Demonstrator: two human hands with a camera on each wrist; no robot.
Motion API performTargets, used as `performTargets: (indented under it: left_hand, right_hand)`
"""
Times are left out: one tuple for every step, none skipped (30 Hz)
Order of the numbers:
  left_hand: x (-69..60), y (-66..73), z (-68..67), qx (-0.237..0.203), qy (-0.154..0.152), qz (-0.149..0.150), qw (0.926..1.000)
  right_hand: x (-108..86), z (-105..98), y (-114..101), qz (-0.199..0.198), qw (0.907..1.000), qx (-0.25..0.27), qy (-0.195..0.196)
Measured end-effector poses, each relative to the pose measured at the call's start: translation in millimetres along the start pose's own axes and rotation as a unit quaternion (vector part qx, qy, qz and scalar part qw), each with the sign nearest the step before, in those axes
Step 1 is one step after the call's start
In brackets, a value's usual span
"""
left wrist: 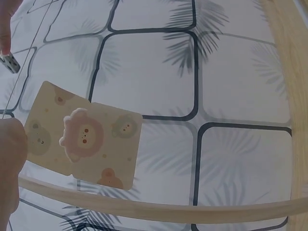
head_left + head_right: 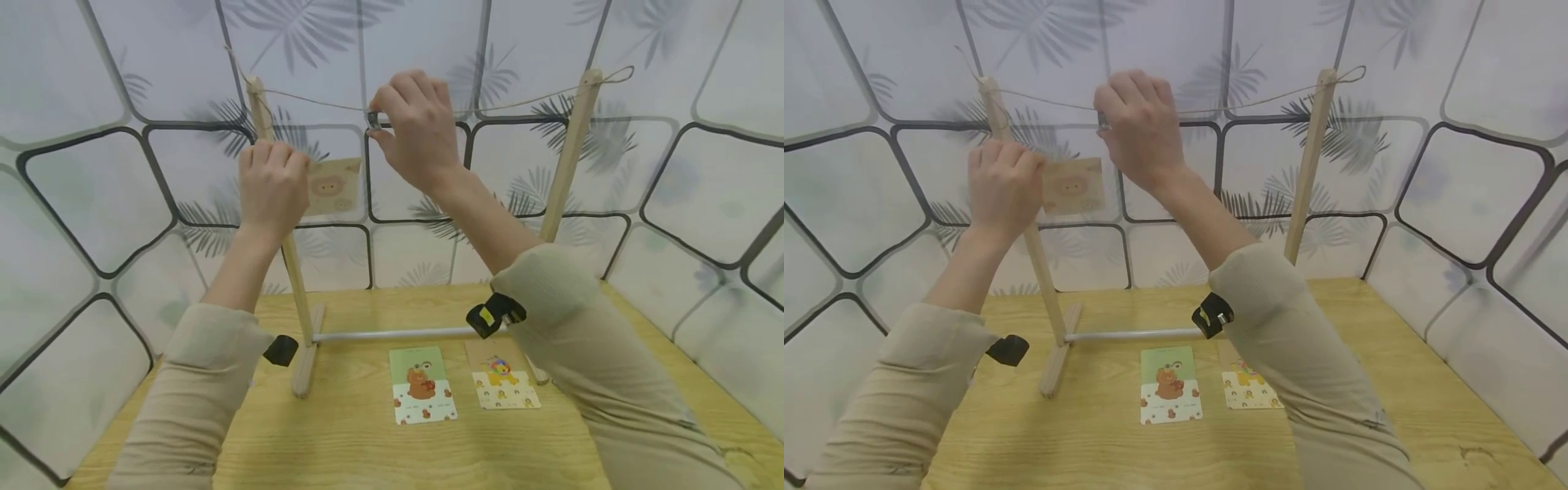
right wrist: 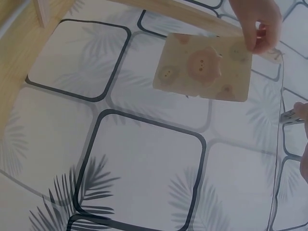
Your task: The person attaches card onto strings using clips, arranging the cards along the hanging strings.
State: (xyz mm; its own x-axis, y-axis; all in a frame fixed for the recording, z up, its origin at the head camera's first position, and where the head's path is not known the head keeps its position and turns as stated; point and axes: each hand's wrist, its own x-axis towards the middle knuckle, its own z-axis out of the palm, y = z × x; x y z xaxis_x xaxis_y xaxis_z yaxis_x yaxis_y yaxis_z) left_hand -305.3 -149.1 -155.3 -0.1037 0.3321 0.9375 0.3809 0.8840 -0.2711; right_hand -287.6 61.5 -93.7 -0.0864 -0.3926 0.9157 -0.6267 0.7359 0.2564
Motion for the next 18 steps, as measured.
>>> performTargets:
  left_hand:
    - [0.7,-0.4,0.0,-0.001,0.001,-0.001,1.0]
    - [1.3,-0.9,0.0,-0.002,0.002,-0.001,1.0]
    - [1.9,-1.3,0.0,-0.002,0.003,-0.001,1.0]
    - [3.0,-1.6,0.1,-0.001,0.003,0.0,1.0]
    - [4.1,-1.7,0.1,0.0,0.003,0.001,1.0]
    - [4.9,-1.7,-0.3,0.001,0.0,0.003,1.0]
    - [5.7,-1.4,-0.6,0.002,-0.001,0.005,1.0]
    - [6.4,-0.9,-0.8,0.003,-0.001,0.006,1.0]
    - [6.9,-0.3,-0.8,0.004,-0.001,0.007,1.0]
    - [7.3,0.4,-0.7,0.003,-0.001,0.007,1.0]
    - [7.7,0.9,-0.6,0.003,0.0,0.007,1.0]
    - [8.0,1.4,-0.5,0.002,0.001,0.006,1.0]
    - [8.3,1.9,-0.3,0.002,0.002,0.005,1.0]
    - [8.7,2.2,0.0,0.002,0.004,0.004,1.0]
    - [8.8,2.4,0.1,0.003,0.004,0.004,1.0]
    - [9.2,2.4,0.2,0.003,0.002,0.006,1.0]
    - [9.5,2.4,0.3,0.003,0.0,0.007,1.0]
    - [10.0,2.4,0.3,0.004,-0.002,0.008,1.0]
  right_hand:
    - [0.2,0.4,0.6,0.002,1.0,0.001,0.0]
    - [0.5,0.9,1.4,0.004,1.0,0.001,0.001]
    - [0.8,1.2,1.9,0.005,1.0,0.002,0.0]
    - [1.4,1.4,2.7,0.007,1.0,0.003,0.0]
    - [2.0,1.6,3.4,0.009,1.0,0.004,0.0]
    - [2.5,1.8,3.8,0.012,0.9999,0.007,0.001]
    - [2.9,1.9,4.2,0.014,0.9999,0.008,0.0]
    - [3.1,2.1,4.5,0.015,0.9999,0.008,0.0]
    - [3.3,2.3,4.6,0.017,0.9998,0.009,0.0]
    - [3.4,2.7,4.7,0.019,0.9998,0.01,0.0]
    - [3.5,3.3,4.8,0.02,0.9998,0.01,-0.001]
    - [3.5,3.9,4.8,0.021,0.9997,0.009,-0.002]
    - [3.5,4.6,4.9,0.021,0.9997,0.008,-0.003]
    - [3.6,5.5,5.1,0.021,0.9997,0.008,-0.003]
    - [3.7,6.4,5.2,0.022,0.9997,0.007,-0.003]
    - [4.0,7.4,5.4,0.022,0.9997,0.006,-0.003]
    - [4.3,8.3,5.5,0.022,0.9997,0.004,-0.002]
    - [4.7,9.1,5.5,0.024,0.9997,0.003,-0.001]
